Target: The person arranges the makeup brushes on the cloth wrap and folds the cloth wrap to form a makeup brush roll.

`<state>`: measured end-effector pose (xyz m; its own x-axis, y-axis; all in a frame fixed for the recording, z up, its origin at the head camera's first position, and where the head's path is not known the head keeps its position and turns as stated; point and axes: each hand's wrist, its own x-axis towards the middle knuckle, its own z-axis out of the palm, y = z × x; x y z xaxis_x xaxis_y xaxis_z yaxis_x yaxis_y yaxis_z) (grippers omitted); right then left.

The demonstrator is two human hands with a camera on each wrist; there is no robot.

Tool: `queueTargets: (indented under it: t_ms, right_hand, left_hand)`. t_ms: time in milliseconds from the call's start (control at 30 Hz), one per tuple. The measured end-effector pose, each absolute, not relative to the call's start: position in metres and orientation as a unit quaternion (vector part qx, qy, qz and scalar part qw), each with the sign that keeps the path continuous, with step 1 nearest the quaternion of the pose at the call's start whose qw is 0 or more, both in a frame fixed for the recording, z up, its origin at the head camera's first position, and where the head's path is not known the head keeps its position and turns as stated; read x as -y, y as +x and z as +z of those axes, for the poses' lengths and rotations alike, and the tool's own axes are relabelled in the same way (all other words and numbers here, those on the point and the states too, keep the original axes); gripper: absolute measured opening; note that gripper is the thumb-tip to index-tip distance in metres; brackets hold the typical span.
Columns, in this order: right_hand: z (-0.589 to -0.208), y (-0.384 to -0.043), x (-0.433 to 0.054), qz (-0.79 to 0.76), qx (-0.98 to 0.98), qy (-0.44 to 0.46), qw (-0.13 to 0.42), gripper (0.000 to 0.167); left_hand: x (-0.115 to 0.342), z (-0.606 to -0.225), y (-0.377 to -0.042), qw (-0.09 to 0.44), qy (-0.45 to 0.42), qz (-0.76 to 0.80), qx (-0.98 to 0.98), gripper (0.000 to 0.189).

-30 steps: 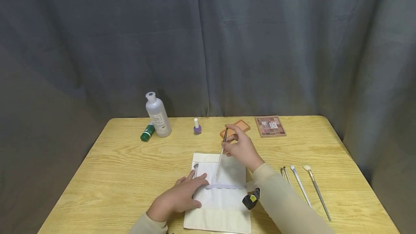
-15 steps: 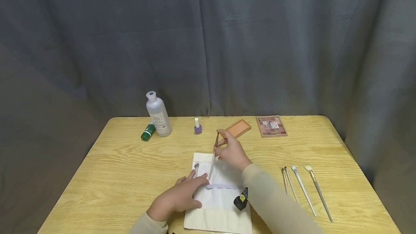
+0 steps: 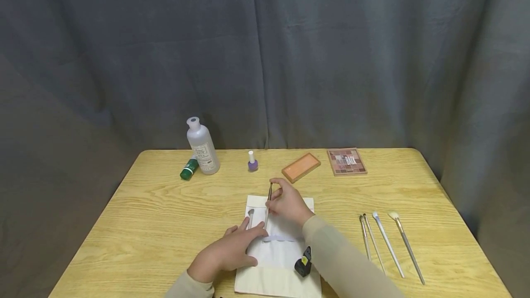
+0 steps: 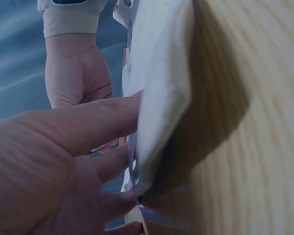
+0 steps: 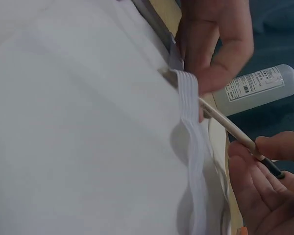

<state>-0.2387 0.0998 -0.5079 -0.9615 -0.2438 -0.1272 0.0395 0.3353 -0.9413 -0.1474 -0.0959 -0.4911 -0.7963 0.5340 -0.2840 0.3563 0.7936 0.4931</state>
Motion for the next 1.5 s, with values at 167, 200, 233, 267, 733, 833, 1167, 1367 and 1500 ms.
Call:
queueTargets:
  t_ms: [167,200,233,267,733,833,1167,1367,1500]
  right_hand:
    - [-0.512,-0.233,-0.099,-0.567,-0.806,-0.077,0.150,0.070]
    - [-0.512,-0.232,-0.098,-0.565,-0.806,-0.082,0.155,0.069]
    - [-0.512,-0.231,-0.098,-0.564,-0.806,-0.086,0.160,0.068]
    - [-0.512,-0.230,-0.098,-0.562,-0.805,-0.089,0.165,0.067]
    - [-0.505,-0.214,-0.093,-0.512,-0.820,-0.116,0.228,0.055]
    - [-0.505,-0.213,-0.093,-0.492,-0.832,-0.119,0.228,0.049]
    - [-0.502,-0.208,-0.091,-0.433,-0.867,-0.120,0.217,0.035]
    - [-0.499,-0.203,-0.091,-0.410,-0.879,-0.135,0.205,0.018]
    - [-0.496,-0.202,-0.092,-0.395,-0.882,-0.160,0.199,0.016]
  left_hand:
    - [0.095,-0.488,-0.147,0.214,0.249,0.194,-0.924,0.068]
    - [0.094,-0.488,-0.147,0.215,0.251,0.189,-0.925,0.069]
    - [0.094,-0.487,-0.147,0.216,0.252,0.186,-0.925,0.070]
    - [0.094,-0.486,-0.147,0.219,0.252,0.184,-0.924,0.071]
    - [0.091,-0.485,-0.147,0.223,0.258,0.157,-0.927,0.073]
    - [0.090,-0.485,-0.146,0.223,0.256,0.157,-0.927,0.072]
    - [0.085,-0.484,-0.146,0.230,0.245,0.163,-0.928,0.075]
    - [0.077,-0.481,-0.145,0.230,0.235,0.160,-0.931,0.075]
    - [0.076,-0.481,-0.145,0.225,0.233,0.154,-0.934,0.068]
